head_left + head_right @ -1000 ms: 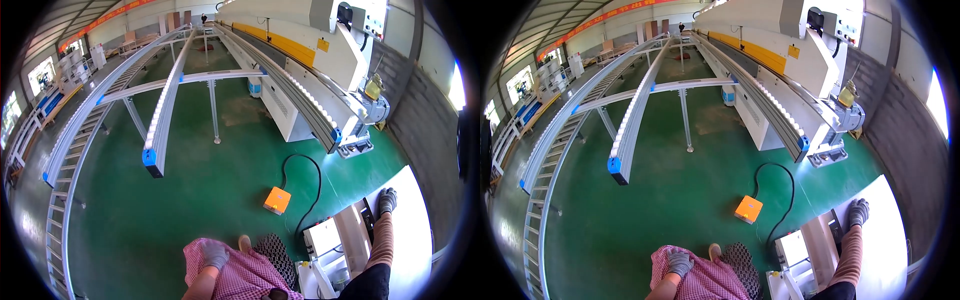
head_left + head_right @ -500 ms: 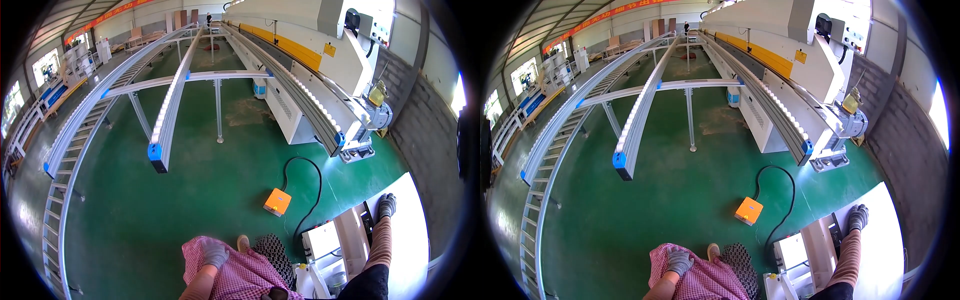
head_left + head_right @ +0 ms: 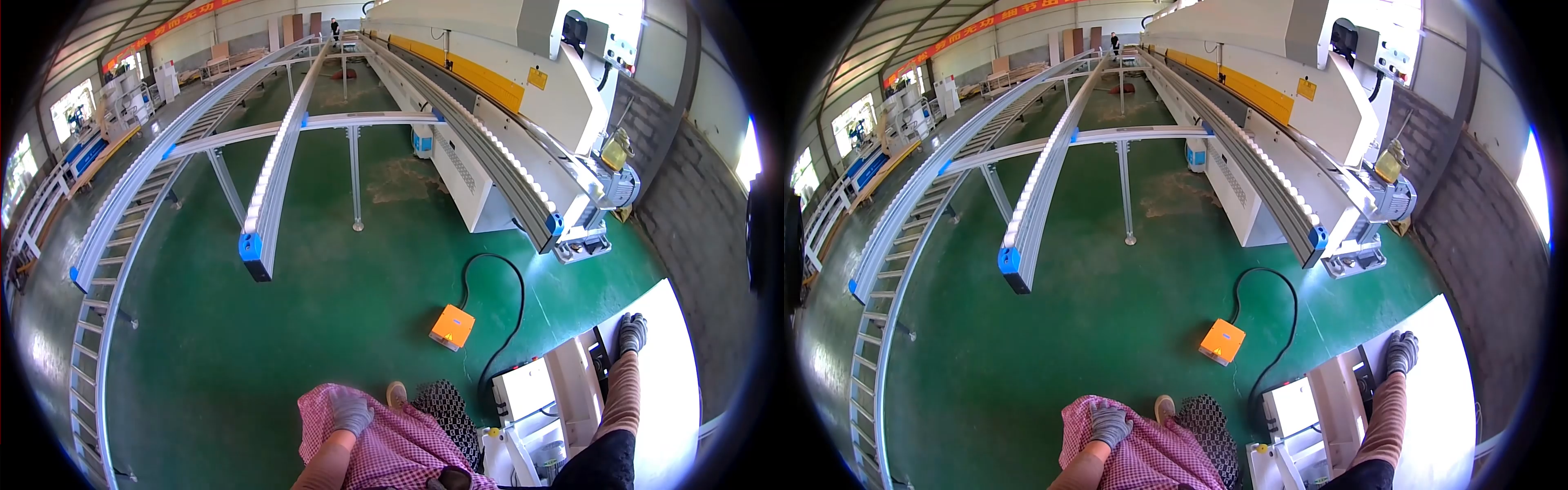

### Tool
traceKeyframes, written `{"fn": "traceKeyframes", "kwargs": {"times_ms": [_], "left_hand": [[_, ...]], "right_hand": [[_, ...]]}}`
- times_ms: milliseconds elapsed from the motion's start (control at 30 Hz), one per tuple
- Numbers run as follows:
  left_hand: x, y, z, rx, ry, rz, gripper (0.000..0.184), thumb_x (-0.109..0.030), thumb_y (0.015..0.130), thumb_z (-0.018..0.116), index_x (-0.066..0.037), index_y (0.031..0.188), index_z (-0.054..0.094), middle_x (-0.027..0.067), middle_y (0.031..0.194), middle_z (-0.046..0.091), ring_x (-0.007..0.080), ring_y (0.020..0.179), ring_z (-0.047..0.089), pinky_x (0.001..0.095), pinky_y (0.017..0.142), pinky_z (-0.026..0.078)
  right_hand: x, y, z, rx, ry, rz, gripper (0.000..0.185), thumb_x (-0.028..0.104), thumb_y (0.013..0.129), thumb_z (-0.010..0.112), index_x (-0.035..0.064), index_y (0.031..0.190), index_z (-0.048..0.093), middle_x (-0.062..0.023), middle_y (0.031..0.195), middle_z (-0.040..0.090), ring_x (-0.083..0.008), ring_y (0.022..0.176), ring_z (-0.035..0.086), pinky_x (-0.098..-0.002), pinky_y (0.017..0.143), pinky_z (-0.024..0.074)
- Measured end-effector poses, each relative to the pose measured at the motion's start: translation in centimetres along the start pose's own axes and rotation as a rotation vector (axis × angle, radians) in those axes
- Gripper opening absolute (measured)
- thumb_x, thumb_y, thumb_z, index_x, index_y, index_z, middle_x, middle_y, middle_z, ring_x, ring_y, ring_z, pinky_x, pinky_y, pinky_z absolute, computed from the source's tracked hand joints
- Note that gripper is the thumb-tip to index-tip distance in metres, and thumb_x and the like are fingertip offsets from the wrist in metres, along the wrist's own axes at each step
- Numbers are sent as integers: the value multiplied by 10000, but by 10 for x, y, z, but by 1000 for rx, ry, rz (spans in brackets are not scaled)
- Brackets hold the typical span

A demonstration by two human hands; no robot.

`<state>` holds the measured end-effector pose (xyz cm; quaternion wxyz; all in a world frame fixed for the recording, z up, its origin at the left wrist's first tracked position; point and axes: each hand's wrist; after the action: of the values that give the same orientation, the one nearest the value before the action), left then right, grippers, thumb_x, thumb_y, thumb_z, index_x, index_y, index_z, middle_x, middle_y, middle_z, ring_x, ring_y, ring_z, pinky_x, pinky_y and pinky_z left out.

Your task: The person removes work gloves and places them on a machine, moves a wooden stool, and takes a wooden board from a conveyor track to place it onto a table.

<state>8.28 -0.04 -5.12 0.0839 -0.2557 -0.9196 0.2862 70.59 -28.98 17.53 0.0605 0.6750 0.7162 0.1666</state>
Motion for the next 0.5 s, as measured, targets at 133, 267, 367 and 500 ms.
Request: {"fn": "traceKeyframes", "kwargs": {"times_ms": [133,267,367,500], "left_hand": [[0,0,0,11,-6,-8,616,-546,968,518,-134,1415,618,76,1605,429,333,1533,259,607,1237,108],[1,1,1,10,-18,-5,630,-549,972,511,-127,1432,599,80,1596,440,329,1528,271,602,1234,124],[2,1,0,8,-8,-3,637,-553,975,506,-128,1444,587,78,1592,447,327,1525,275,595,1234,134],[1,1,0,-3,-11,-3,638,-555,977,504,-132,1450,581,73,1592,446,325,1523,280,589,1238,134]], "right_hand": [[-12,10,15,-21,49,-26,439,450,988,568,74,1184,682,-177,1232,645,-379,1170,614,-496,988,491],[-8,7,9,-1,14,-20,441,448,996,556,72,1189,681,-180,1236,644,-386,1175,611,-497,991,488],[-8,8,9,18,37,-5,431,437,996,562,74,1196,678,-180,1244,641,-385,1180,609,-498,994,488],[-10,11,14,-26,48,-5,408,412,991,575,76,1199,678,-180,1244,641,-385,1174,615,-499,990,492]]}}
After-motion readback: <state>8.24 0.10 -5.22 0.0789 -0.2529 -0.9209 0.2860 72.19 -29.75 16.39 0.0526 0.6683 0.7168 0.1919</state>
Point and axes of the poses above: each hand's wrist, its own y-axis towards the middle knuckle, its own z-axis out of the palm, x = y × z
